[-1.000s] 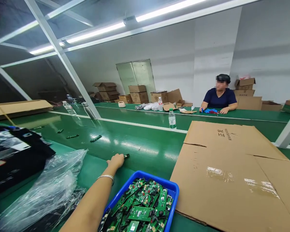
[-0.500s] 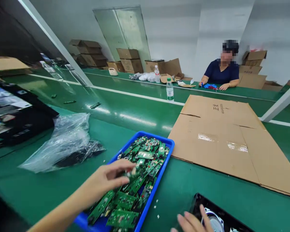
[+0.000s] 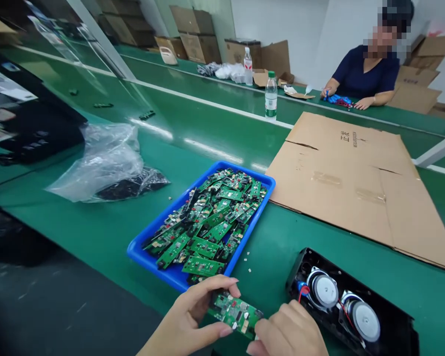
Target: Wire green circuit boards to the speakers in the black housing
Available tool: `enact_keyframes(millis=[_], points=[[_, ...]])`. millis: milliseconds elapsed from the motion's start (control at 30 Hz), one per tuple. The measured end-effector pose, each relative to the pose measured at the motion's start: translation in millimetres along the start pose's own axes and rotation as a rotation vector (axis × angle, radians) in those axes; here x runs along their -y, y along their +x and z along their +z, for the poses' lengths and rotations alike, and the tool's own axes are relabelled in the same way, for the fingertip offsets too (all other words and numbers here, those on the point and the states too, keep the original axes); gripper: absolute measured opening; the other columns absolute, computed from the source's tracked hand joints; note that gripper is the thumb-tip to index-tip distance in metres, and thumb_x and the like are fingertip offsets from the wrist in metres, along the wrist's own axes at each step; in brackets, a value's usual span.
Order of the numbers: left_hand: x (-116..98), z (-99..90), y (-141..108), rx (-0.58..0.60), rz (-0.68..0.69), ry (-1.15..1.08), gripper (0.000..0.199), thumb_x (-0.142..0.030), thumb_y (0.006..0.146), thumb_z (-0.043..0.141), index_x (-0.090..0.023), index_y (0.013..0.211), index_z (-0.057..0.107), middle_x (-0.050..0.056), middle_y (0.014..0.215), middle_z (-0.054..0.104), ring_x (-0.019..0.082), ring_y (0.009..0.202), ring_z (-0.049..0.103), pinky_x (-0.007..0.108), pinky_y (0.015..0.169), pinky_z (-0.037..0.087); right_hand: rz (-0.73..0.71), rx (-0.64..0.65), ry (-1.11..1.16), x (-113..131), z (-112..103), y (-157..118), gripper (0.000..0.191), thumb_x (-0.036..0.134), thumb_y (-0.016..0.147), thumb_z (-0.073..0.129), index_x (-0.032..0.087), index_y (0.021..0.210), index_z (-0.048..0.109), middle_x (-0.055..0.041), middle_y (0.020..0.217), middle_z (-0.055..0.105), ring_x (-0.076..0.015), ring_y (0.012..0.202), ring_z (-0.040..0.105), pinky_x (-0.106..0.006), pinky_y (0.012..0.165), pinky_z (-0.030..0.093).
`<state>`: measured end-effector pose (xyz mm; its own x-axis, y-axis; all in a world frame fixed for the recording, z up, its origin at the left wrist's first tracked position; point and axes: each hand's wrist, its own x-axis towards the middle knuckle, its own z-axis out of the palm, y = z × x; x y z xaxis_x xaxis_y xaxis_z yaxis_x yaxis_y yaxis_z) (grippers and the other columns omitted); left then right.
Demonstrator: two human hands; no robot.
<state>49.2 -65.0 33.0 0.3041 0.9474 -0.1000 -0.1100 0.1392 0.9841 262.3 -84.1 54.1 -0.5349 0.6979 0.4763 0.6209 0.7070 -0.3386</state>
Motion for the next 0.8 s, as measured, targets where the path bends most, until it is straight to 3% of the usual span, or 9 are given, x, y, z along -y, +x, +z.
enact_keyframes(millis=[167,300,467,533,700,800], points=[[0,18.1,5,0.071,0.05,-0.239,0.051,-0.006,0.066,0.078,-0.034,0.107,0.067,-0.002,0.092,0.069,0.016,0.09,0.065,0.021,0.083,0.05,0.135,-0.054,0.231,10,-2,5,0.013,0.016,0.097,0.044,0.016,0.092,0.055,-0.002,0.073,0.06,-0.0103,0.062,0.053,-0.021,0.059,0.046],[8,22.3,8,0.048,0.134,-0.403,0.051,-0.019,0.068,0.082,-0.032,0.114,0.063,0.0,0.087,0.07,0.017,0.081,0.067,0.021,0.073,0.053,0.121,-0.097,0.269,13,-4,7,0.015,0.009,0.095,0.041,0.013,0.1,0.055,-0.0049,0.077,0.061,-0.0116,0.066,0.054,-0.024,0.061,0.049],[11,24.8,11,0.016,0.084,-0.411,0.04,-0.031,0.053,0.09,-0.024,0.09,0.074,0.001,0.078,0.07,0.015,0.071,0.065,0.017,0.066,0.052,0.166,-0.158,0.184,12,-1,9,0.012,0.01,0.094,0.045,0.015,0.088,0.054,-0.0019,0.07,0.06,-0.0115,0.063,0.052,-0.029,0.066,0.047],[9,27.7,13,0.007,0.027,-0.451,0.042,-0.035,0.051,0.09,-0.024,0.089,0.076,0.001,0.076,0.069,0.016,0.07,0.066,0.019,0.066,0.052,0.175,-0.162,0.143,12,0,10,0.014,0.011,0.094,0.046,0.015,0.084,0.055,-0.0006,0.068,0.058,-0.0107,0.06,0.05,-0.03,0.069,0.045],[0,35.0,15,0.032,-0.32,-0.588,0.049,-0.039,0.042,0.092,-0.024,0.087,0.078,0.0,0.068,0.065,0.012,0.061,0.062,0.017,0.057,0.05,0.12,-0.138,0.069,8,0,7,0.013,0.007,0.091,0.049,0.014,0.084,0.057,-0.0014,0.067,0.056,-0.0115,0.061,0.046,-0.032,0.07,0.041],[-2,37.3,16,0.042,-0.403,-0.611,0.05,-0.041,0.04,0.092,-0.023,0.085,0.078,-0.001,0.067,0.065,0.01,0.061,0.059,0.015,0.057,0.049,0.083,-0.098,0.063,6,0,3,0.011,0.005,0.089,0.052,0.014,0.088,0.059,-0.0018,0.069,0.057,-0.0124,0.064,0.045,-0.033,0.072,0.041]])
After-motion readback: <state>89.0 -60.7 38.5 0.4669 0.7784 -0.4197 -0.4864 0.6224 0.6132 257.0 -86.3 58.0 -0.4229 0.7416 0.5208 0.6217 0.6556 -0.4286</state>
